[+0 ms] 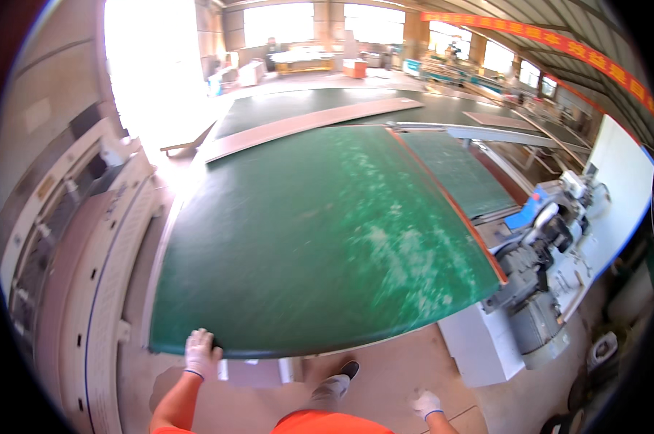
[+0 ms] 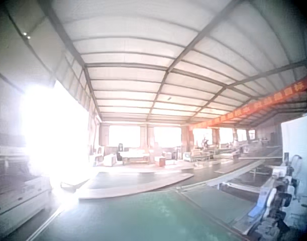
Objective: The person picks up large rectangular wood panels from a stack and places them onto a moving green conveyor belt. They guide each panel into the machinery one at a time while wearing white gloves.
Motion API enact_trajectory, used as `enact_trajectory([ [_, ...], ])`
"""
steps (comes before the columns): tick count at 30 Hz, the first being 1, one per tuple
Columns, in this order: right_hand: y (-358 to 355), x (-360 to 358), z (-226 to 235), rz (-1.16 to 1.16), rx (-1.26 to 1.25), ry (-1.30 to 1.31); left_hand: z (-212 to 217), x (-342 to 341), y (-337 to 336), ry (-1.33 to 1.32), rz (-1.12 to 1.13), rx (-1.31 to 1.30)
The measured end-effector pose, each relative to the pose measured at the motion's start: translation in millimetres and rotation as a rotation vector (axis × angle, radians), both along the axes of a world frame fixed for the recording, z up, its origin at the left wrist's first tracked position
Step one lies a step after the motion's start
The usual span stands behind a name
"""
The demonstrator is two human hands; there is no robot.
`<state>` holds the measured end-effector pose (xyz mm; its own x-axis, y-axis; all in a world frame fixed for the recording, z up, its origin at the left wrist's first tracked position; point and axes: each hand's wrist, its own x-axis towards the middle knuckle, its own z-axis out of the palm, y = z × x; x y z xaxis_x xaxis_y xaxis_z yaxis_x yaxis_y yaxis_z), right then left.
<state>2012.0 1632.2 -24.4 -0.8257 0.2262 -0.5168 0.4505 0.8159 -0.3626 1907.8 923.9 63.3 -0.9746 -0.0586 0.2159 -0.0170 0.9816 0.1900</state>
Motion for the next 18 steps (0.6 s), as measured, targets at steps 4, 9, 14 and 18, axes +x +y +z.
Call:
enact_trajectory([
  [4,-84.6,40.0,-60.0,0.167,-0.148,-0.035,-3.2,116.2,-18.7,-0.173,0.164,0.121],
  [9,-175.1,84.5,-107.3,0.271,-0.357,-0.071,20.2,193.8,-20.7,-0.338,0.426,0.481],
  [14,-280.1,75.8,-81.9,0.577,-0.379,-0.215,0.8,311.4,-77.9,-0.348,0.490,0.514],
  [18,-390.1,37.5,-84.0,0.930,-0.342,-0.321,-18.3,427.4,-144.1,-0.272,0.736,0.685],
])
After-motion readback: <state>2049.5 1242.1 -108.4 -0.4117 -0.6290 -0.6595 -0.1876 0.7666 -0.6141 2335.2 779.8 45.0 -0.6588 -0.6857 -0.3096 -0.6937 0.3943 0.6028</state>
